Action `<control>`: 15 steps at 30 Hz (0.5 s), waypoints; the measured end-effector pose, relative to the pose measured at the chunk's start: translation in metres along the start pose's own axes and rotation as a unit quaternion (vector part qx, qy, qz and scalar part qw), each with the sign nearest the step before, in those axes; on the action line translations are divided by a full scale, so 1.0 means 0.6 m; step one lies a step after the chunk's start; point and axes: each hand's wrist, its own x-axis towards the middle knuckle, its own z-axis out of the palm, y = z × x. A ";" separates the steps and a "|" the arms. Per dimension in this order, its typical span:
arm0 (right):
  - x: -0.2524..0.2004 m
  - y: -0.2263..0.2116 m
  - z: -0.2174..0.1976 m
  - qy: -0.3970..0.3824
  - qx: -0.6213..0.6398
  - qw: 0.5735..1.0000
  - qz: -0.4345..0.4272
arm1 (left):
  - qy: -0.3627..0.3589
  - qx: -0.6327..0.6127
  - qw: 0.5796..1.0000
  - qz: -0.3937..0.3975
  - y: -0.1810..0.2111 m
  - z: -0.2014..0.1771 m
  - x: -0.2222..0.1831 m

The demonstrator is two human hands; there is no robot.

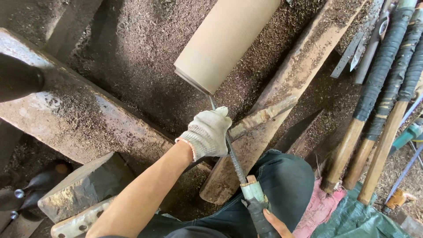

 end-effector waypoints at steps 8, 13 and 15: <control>0.054 -0.009 -0.028 -0.040 0.010 0.998 -0.038 | -0.008 0.007 1.000 -0.019 0.006 -0.006 -0.002; 0.090 -0.011 -0.060 -0.051 0.044 0.997 -0.041 | 0.026 0.002 1.000 -0.018 0.007 -0.001 -0.006; 0.181 -0.008 -0.169 -0.161 -0.202 0.937 -0.235 | -0.033 -0.019 0.997 -0.073 0.020 -0.008 -0.002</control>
